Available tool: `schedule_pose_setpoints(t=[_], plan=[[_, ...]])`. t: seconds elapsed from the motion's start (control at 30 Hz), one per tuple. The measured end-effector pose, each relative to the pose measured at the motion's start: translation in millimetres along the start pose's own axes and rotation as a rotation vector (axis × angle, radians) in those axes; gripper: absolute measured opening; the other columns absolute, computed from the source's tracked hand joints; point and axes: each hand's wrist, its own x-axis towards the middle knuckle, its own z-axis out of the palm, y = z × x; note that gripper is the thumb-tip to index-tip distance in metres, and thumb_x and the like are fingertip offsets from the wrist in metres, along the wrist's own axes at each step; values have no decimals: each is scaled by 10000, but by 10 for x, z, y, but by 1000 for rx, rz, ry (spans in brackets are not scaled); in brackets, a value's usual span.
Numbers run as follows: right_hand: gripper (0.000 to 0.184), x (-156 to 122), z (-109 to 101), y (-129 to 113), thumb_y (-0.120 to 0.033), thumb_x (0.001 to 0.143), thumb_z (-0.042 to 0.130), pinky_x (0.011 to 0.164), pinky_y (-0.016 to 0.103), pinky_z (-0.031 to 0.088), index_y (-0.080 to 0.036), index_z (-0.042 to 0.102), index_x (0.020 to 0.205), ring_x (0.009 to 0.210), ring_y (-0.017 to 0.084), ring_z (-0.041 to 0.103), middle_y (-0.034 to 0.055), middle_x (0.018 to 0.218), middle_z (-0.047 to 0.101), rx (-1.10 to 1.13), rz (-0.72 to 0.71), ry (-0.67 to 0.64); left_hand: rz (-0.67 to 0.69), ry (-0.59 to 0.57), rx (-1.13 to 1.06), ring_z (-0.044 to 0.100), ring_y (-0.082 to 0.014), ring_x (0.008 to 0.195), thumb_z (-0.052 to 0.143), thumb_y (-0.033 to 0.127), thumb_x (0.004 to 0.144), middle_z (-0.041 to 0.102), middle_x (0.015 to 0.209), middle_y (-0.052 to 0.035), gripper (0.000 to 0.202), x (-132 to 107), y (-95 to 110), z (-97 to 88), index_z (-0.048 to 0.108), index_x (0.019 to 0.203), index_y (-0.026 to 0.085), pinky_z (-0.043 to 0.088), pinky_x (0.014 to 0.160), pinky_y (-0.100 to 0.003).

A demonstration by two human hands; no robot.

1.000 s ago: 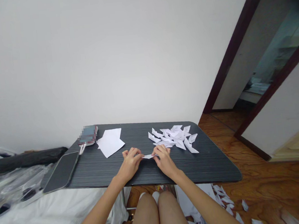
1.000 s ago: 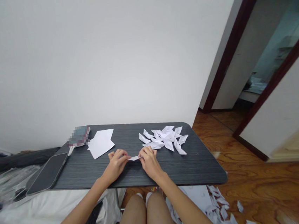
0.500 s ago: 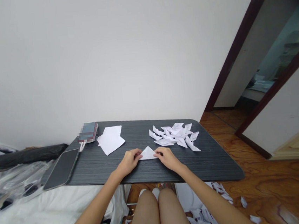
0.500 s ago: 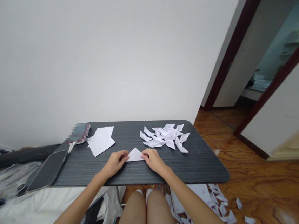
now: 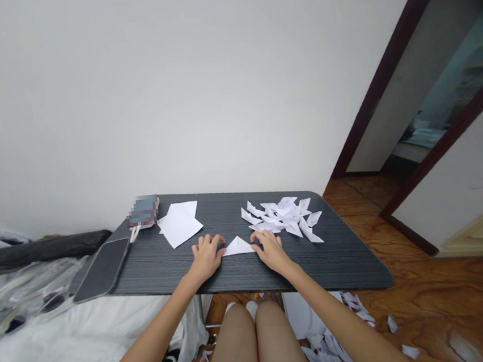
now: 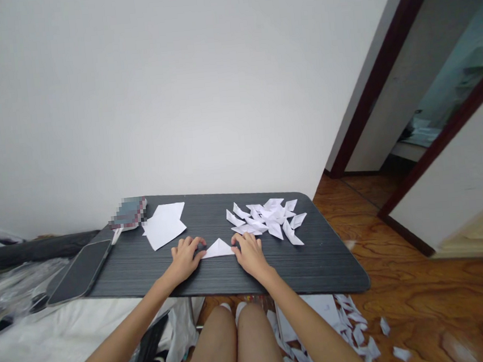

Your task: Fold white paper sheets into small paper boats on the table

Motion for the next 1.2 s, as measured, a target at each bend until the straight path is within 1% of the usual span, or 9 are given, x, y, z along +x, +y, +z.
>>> schedule_pose_setpoints(t=[0.17,0.27,0.43,0.53,0.6,0.73,0.87,1.0,1.2], plan=[[157,-77,-29,79,-151,770,410,662,282,254,-223,532,839,794,176,436,24,804,513,-54,7,28,12,25,-5,412,-218,866,401,304,806,497,856,-40,184,-45,4,-41,544,895,231,296,722,-372],[173,-82,-25,77,-132,773,392,675,287,265,-211,531,841,806,177,439,29,810,522,-51,-21,40,44,30,-65,425,-200,852,308,302,846,511,858,-45,270,-49,52,-32,559,880,208,302,720,-354],[179,-82,5,57,-237,800,399,728,321,290,-217,530,920,865,199,438,53,884,517,-52,-41,52,148,10,-132,436,-203,857,417,358,795,508,882,-43,241,-73,182,11,559,914,204,327,722,-350],[198,-67,2,87,-311,770,460,758,335,307,-211,530,926,893,205,443,56,926,510,47,-62,55,193,41,-247,450,-193,867,452,293,777,504,896,-52,204,-49,224,20,568,909,189,349,742,-339],[170,-40,-14,115,-288,754,479,745,317,333,-192,533,884,866,192,464,50,898,514,188,-75,80,198,61,-399,473,-167,818,467,273,765,504,886,-53,205,-3,223,24,574,910,177,376,722,-304],[104,43,-45,155,-234,753,465,660,268,374,-165,535,787,785,171,492,44,809,527,452,-81,168,33,124,-853,499,-108,631,523,298,723,532,829,-43,320,108,206,54,509,1003,143,401,570,-236],[92,98,-32,151,-221,739,485,677,273,393,-170,547,783,800,176,496,51,821,534,541,-90,224,-94,-10,-1285,540,-105,543,504,371,744,591,734,-66,331,137,261,67,513,917,89,395,502,-225],[91,87,-20,117,-169,741,481,727,273,394,-180,557,790,827,164,495,51,862,508,544,-177,247,-129,-127,-1441,593,-137,597,518,384,744,630,736,-109,321,107,331,30,562,776,68,441,574,-245],[130,20,-48,64,-131,766,449,741,285,398,-184,567,783,779,141,497,56,901,447,455,-266,240,-210,-157,-1500,626,-162,601,551,348,728,649,697,-116,291,98,328,25,574,726,57,483,611,-257]])
